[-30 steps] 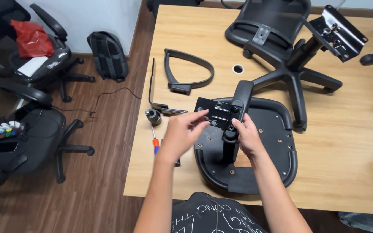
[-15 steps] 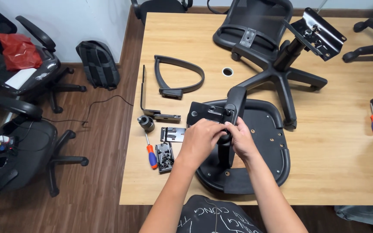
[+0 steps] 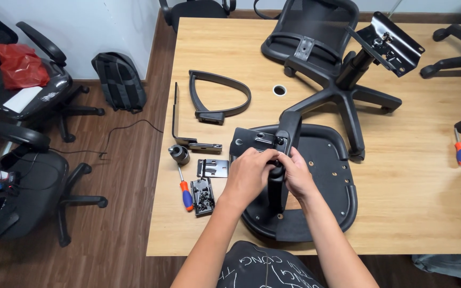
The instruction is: The person assembles an office chair on a table, attaching an armrest and a metal mounting bracket to the underside of the seat. They pick screws from a parts tray, align the armrest and bracket against the seat, and drive the screws in using a screwdriver, steadying the parts with the other hand.
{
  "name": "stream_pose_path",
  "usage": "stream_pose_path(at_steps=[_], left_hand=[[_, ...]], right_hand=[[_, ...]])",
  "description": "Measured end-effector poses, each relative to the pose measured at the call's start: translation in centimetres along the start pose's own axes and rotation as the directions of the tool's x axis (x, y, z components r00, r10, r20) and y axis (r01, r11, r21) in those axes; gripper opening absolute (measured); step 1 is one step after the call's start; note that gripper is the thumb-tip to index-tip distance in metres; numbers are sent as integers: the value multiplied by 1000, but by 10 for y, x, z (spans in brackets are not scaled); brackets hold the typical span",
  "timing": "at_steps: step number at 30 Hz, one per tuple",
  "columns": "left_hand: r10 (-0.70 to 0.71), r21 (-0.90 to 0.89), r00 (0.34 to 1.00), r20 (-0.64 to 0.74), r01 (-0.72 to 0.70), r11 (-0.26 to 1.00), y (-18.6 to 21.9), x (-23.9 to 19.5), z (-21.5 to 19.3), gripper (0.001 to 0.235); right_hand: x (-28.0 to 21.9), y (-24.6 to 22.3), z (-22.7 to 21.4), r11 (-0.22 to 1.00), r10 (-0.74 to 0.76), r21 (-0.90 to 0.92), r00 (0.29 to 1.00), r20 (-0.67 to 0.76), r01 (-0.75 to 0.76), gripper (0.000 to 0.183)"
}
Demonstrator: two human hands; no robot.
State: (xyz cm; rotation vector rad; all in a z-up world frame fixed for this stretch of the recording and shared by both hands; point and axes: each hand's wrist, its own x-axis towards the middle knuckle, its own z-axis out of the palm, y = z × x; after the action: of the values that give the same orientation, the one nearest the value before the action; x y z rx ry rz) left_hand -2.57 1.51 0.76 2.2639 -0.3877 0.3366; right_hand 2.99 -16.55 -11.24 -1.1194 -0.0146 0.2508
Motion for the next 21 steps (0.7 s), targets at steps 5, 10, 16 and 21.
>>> stream_pose_path(at_steps=[5, 10, 16, 21], left_hand=[[30, -26, 994, -105, -33, 999, -1, -1, 10, 23], [-2, -37, 982, -188, -5, 999, -5, -3, 18, 16], [-48, -107, 992, -117, 36, 994, -8, -2, 15, 30], [-22, -168, 998, -67, 11, 986, -13, -1, 11, 36]], right_hand=[[-1, 2, 1, 1000, 10, -10, 1000, -17, -11, 19], [-1, 6, -2, 999, 25, 39, 1000, -8, -25, 18], [-3, 1, 5, 998, 29, 59, 1000, 12, -30, 18], [-4, -3, 11, 997, 51, 62, 998, 32, -53, 20]])
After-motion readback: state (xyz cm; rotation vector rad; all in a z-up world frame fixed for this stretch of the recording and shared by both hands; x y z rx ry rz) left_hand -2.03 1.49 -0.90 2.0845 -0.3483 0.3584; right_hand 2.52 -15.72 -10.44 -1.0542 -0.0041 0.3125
